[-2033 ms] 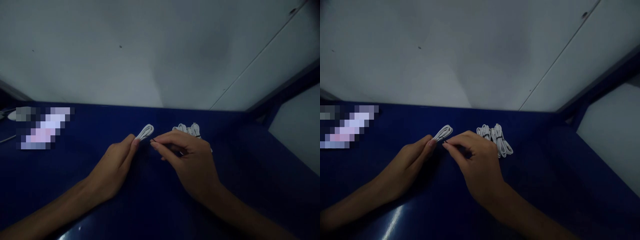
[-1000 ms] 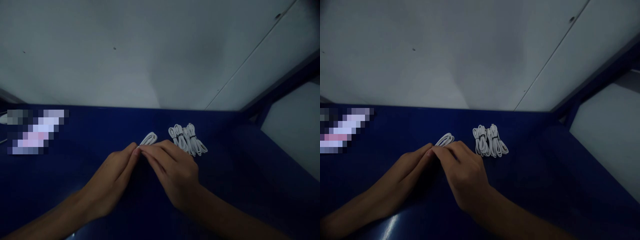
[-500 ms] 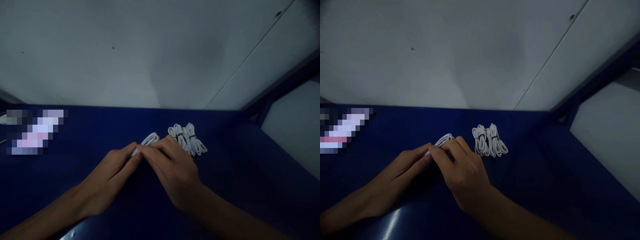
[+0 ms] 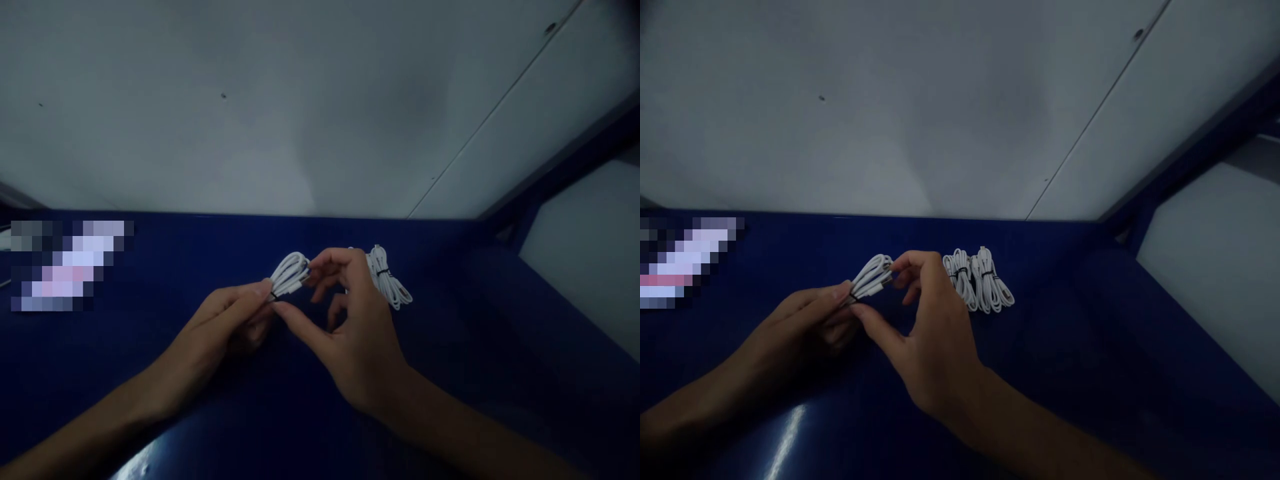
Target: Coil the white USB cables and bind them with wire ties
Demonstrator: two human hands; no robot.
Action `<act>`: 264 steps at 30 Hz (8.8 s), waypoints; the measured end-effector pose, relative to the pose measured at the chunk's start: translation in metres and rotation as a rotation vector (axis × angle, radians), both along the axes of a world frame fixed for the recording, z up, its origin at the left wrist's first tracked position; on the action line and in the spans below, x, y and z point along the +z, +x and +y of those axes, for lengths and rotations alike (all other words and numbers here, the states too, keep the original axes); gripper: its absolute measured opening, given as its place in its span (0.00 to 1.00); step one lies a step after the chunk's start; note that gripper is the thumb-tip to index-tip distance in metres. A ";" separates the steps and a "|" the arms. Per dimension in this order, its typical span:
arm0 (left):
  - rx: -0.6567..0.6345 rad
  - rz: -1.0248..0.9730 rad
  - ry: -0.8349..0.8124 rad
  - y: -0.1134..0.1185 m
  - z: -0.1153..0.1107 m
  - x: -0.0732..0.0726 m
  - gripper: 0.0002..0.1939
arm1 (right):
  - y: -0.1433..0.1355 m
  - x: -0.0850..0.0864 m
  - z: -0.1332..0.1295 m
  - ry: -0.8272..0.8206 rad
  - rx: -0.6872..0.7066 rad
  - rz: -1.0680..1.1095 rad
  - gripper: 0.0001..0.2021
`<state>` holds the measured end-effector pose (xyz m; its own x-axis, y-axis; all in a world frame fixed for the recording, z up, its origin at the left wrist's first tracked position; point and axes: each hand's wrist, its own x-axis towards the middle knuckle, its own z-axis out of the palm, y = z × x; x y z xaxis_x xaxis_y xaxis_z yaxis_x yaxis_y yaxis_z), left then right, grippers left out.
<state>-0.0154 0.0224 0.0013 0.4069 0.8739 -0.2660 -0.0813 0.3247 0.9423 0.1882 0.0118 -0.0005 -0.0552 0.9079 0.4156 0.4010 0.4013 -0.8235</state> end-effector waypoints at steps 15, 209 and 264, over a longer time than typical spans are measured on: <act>-0.100 -0.130 -0.068 0.002 -0.001 0.006 0.26 | 0.000 0.007 0.000 -0.419 0.354 0.312 0.05; 0.042 -0.046 0.073 0.007 0.003 0.011 0.21 | 0.010 0.016 0.005 -0.457 0.481 0.363 0.17; 0.076 0.179 0.354 0.000 0.005 0.009 0.09 | 0.014 0.013 0.008 -0.024 0.316 -0.168 0.10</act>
<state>-0.0156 0.0272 0.0102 0.3122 0.9500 -0.0042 0.0831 -0.0229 0.9963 0.2023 0.0198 0.0121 -0.4003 0.8447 0.3554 0.3905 0.5081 -0.7677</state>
